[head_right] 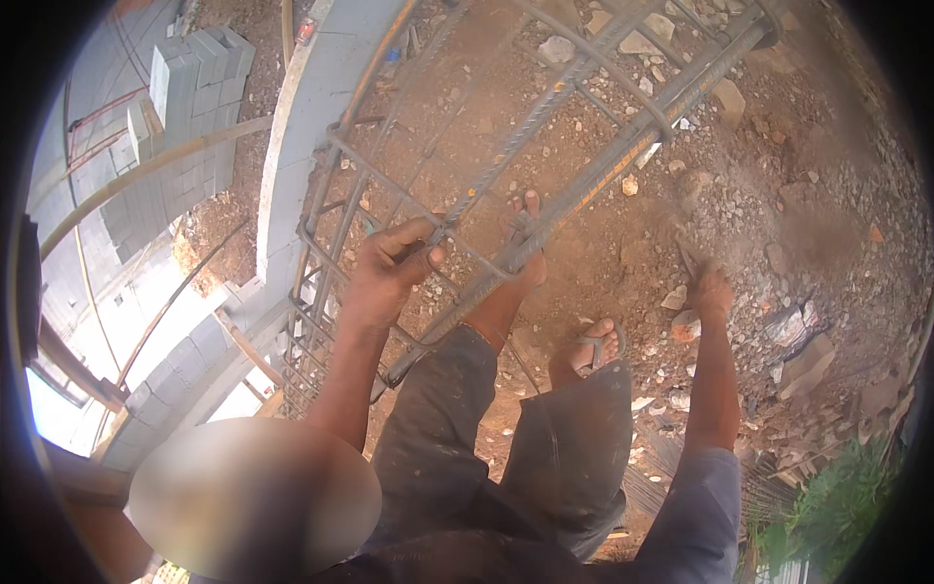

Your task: The person assembles a rebar grid on the ground at a construction site. They position intersecting steel bars and secure them by tying wire at the joints using a hand tool.

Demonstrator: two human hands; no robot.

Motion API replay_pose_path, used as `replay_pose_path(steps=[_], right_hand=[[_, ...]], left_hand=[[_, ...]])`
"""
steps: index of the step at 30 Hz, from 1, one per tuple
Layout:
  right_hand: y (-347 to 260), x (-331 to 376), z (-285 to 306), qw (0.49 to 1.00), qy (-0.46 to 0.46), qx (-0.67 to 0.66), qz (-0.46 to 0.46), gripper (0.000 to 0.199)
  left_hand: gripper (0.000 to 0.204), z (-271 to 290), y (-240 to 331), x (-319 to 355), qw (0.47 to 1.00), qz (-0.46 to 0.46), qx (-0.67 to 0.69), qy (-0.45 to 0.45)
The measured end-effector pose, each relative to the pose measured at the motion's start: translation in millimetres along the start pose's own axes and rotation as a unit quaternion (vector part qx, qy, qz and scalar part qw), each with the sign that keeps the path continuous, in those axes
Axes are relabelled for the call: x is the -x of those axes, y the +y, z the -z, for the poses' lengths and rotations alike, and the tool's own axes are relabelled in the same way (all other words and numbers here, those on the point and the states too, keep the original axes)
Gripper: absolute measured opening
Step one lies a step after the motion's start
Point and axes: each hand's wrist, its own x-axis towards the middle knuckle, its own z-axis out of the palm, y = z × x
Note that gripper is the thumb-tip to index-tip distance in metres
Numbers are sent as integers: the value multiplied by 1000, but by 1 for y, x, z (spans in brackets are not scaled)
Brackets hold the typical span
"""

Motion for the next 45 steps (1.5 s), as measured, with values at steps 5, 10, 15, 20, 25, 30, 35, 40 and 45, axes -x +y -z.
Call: replay_pose_path(steps=[5, 10, 15, 20, 25, 30, 35, 40, 45], right_hand=[[18, 7, 24, 998, -54, -15, -11, 45], [-17, 124, 167, 956, -132, -237, 111, 40], [-85, 227, 344, 973, -152, -69, 159, 55], [-169, 231, 397, 948, -78, 144, 274, 73], [-223, 229, 414, 927, -69, 255, 268, 78], [-262, 220, 436, 914, -253, 258, 185, 85], [-265, 228, 428, 856, -108, 426, 273, 73], [-291, 234, 436, 789, -104, 533, 287, 72], [-280, 213, 455, 852, -211, 419, 234, 73]], left_hand=[[31, -7, 2, 2, 1000, 2, -5, 20], [32, -4, -13, 5, 997, -40, -1, 59], [29, -30, -25, 10, 990, -22, 58, 130], [32, -17, 2, 2, 997, 22, 41, 58], [25, -19, 0, -2, 995, -32, 15, 98], [27, -16, -8, -3, 996, 15, 84, 16], [27, -18, -6, -1, 994, -4, 89, 59], [25, -15, -7, 0, 990, 6, 134, 48], [31, -30, -12, -3, 994, -29, 91, 55]])
